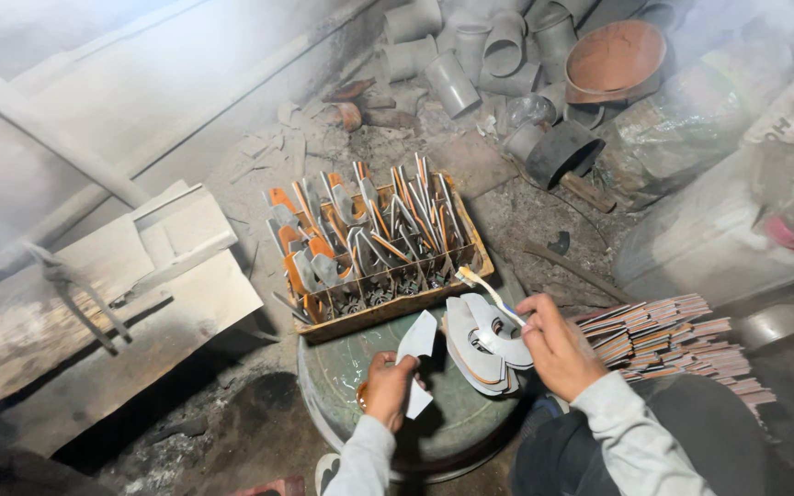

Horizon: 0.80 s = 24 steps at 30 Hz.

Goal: The person paints curved mask pieces using a toothbrush, applying brown paste to both white and orange sides. They place finished pieces into a drying rack and continue painting additional masks from a nearby stack.

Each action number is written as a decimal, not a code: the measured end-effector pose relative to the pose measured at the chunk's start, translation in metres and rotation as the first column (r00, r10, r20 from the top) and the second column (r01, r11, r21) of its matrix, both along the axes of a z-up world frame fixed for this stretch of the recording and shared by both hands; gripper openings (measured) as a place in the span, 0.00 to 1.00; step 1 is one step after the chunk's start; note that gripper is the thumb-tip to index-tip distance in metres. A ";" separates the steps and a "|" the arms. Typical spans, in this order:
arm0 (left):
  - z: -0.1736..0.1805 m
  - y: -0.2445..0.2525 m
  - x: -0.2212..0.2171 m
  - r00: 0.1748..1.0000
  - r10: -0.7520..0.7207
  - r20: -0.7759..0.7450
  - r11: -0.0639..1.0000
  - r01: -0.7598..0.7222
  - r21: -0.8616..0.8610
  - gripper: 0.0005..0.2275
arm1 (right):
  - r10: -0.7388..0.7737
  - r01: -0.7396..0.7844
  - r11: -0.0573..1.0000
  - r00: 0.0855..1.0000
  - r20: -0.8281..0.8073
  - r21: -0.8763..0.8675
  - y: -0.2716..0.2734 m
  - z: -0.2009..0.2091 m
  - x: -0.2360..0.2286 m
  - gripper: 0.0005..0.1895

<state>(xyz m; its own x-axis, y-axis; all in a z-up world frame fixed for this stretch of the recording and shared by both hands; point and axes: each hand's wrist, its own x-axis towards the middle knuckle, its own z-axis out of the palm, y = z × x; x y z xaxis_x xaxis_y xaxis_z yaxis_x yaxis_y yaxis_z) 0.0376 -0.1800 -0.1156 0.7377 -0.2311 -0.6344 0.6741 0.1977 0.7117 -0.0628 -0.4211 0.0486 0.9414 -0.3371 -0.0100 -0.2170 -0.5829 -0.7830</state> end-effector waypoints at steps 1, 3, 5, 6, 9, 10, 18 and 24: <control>0.010 0.014 0.000 1.000 0.001 0.010 1.000 -0.001 -0.026 0.14 | -0.004 0.004 1.000 1.000 -0.008 -0.020 0.004 -0.009 0.002 0.13; 0.030 0.047 0.005 0.998 0.044 0.046 0.999 -0.044 -0.009 0.12 | 0.034 -0.044 0.994 0.994 -0.100 -0.096 0.017 -0.029 0.004 0.12; 0.048 0.089 0.013 0.983 0.173 0.061 0.980 -0.165 -0.107 0.12 | 0.114 -0.137 0.976 0.984 -0.141 -0.171 0.031 -0.049 0.005 0.12; 0.058 0.113 0.018 0.965 0.258 0.040 0.940 -0.241 -0.243 0.15 | 0.176 -0.200 0.957 0.976 -0.131 -0.209 0.041 -0.059 0.007 0.12; 0.085 0.176 0.023 0.913 0.407 0.019 0.887 -0.390 -0.247 0.14 | 0.317 -0.331 0.901 0.944 -0.096 -0.280 0.077 -0.084 0.007 0.15; 0.093 0.195 0.020 0.906 0.419 0.067 0.874 -0.382 -0.299 0.14 | 0.352 -0.361 0.884 0.932 -0.086 -0.296 0.089 -0.091 0.006 0.16; 0.144 0.249 -0.022 0.863 0.504 -0.046 0.726 -0.452 -0.518 0.13 | 0.319 -0.483 0.799 0.845 -0.429 -0.359 0.151 -0.114 0.018 0.18; 0.134 0.248 -0.019 0.871 0.480 0.102 0.820 -0.404 -0.406 0.18 | 0.353 -0.534 0.745 0.824 -0.443 -0.400 0.157 -0.126 0.031 0.18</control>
